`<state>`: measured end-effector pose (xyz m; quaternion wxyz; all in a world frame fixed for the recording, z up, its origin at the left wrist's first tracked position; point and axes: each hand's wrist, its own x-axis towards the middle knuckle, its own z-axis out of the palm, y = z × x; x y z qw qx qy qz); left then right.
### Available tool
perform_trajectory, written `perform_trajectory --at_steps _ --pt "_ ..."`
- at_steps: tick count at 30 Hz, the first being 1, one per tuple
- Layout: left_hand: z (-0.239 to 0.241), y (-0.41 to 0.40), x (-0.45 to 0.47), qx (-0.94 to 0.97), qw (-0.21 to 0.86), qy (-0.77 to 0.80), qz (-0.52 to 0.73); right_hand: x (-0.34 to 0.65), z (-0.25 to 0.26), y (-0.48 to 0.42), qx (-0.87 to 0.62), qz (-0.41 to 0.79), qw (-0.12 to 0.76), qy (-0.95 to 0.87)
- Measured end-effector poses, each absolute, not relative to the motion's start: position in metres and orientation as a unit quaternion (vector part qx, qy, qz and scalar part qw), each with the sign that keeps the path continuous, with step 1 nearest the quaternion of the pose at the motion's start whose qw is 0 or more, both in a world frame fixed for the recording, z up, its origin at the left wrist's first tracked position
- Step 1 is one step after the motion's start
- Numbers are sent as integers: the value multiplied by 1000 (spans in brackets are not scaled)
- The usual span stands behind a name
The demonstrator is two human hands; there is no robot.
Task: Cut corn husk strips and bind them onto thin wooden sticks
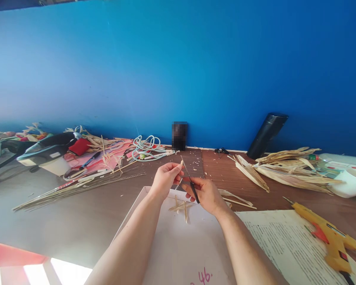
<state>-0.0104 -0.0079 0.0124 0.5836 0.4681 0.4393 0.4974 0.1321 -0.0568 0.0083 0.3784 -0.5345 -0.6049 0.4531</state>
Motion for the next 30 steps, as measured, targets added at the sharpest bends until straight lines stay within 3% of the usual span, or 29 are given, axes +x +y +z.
perform_trajectory --at_steps 30 --pt "12 -9 -9 498 553 455 488 131 11 -58 -541 452 368 -606"
